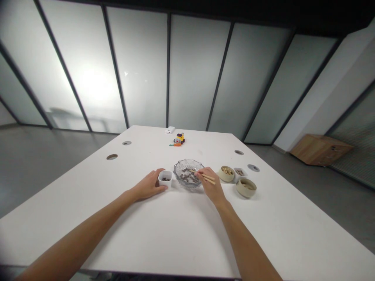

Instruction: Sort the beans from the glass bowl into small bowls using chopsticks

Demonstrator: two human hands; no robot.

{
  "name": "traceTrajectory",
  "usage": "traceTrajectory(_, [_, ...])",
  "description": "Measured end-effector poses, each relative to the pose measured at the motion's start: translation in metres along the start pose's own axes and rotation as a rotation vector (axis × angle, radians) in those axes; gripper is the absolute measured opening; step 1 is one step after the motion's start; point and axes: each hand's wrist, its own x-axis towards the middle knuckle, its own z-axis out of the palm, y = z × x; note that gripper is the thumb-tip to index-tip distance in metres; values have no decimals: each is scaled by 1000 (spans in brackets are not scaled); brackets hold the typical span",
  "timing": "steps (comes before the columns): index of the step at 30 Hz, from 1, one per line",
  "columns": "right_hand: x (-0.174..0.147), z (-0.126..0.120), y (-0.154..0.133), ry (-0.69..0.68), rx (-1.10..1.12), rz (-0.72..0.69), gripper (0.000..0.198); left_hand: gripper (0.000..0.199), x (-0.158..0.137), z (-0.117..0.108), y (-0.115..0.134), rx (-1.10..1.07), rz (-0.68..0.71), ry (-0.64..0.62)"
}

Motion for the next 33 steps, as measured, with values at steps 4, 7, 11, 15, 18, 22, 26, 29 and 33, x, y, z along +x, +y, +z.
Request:
traceTrajectory(4, [-1,0,0,-32,-36,-2,63,77,1,0,1,5,-16,-14])
traceTrajectory(7, [0,-1,-2,-32,-34,-10,63,76,0,0,1,1,-13,-13])
traceTrajectory(11, [1,-1,-3,-25,-31,-26,63,72,0,-1,-1,-6,5,-3])
traceTrajectory(15, [2,-3,-6,45,-44,-17,61,73,1,0,-2,4,1,-9])
traceTrajectory(18, [2,-3,-15,112,-24,38,57,74,1,0,-1,1,-11,-15])
traceTrajectory(22, [0,3,-35,109,137,107,54,72,1,0,2,-11,-5,-14])
traceTrajectory(26, [-1,6,-46,77,158,73,56,69,0,-1,4,0,0,-18])
traceTrajectory(29, [0,3,-37,134,61,31,57,73,-1,-2,3,-5,-11,-11])
traceTrajectory(33, [2,-2,-14,128,-20,-14,61,73,0,-1,1,-10,-7,-11])
